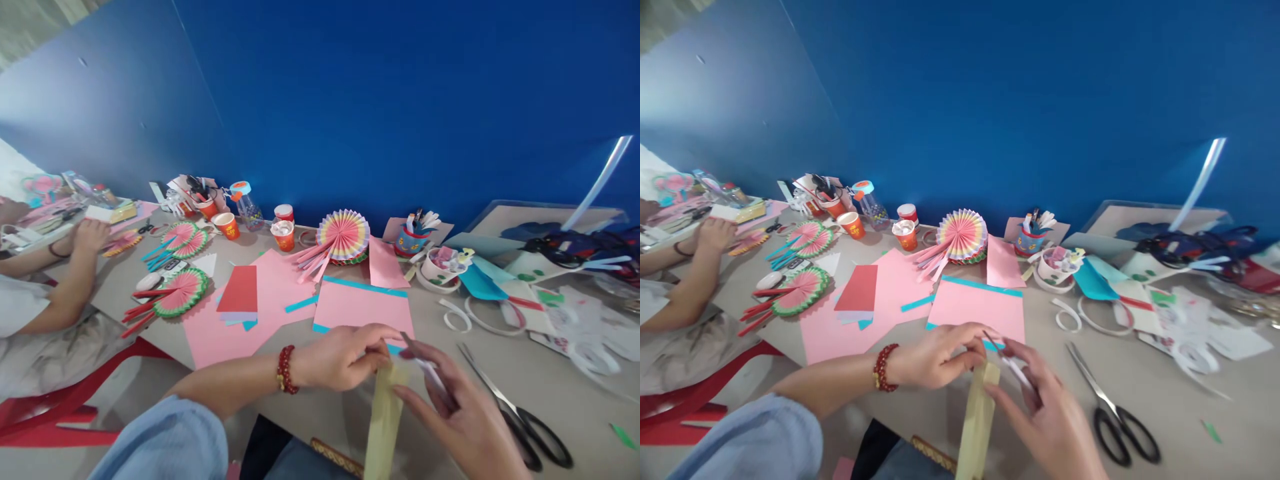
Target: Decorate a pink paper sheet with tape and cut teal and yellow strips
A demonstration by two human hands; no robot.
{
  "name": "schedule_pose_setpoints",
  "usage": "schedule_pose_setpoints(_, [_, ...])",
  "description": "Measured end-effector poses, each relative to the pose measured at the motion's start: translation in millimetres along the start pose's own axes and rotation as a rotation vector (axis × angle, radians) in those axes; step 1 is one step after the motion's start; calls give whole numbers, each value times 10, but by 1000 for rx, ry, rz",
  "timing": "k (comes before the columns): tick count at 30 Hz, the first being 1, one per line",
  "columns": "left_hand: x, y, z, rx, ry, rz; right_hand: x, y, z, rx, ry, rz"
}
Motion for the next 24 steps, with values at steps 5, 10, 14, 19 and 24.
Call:
schedule_pose_setpoints(5, [-91,74,-54,27,-27,10,40,136,160,-135,176,-91])
schedule_pose_setpoints(10, [100,390,-425,506,-305,-64,217,33,323,-206,299,56])
schedule_pose_setpoints(14, [244,408,-489,376,-376,-127,294,49,358,-131,280,-56])
schedule_pose_setpoints(19, [276,366,-397,-300,-196,-314,364,-26,411,6,214,-152])
schedule_pose_setpoints(24, [355,477,-450,-735,14,-297,479,-83,369,165,65,-216])
Point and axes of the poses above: each hand's wrist, its own x-axis away from the middle knuckle, its own y-axis out of the palm, z = x × y, the point moved 8 cm from there along -x, towards the middle knuckle, and after that the axes turned 2 degrees about z, right-handed, at the moved point
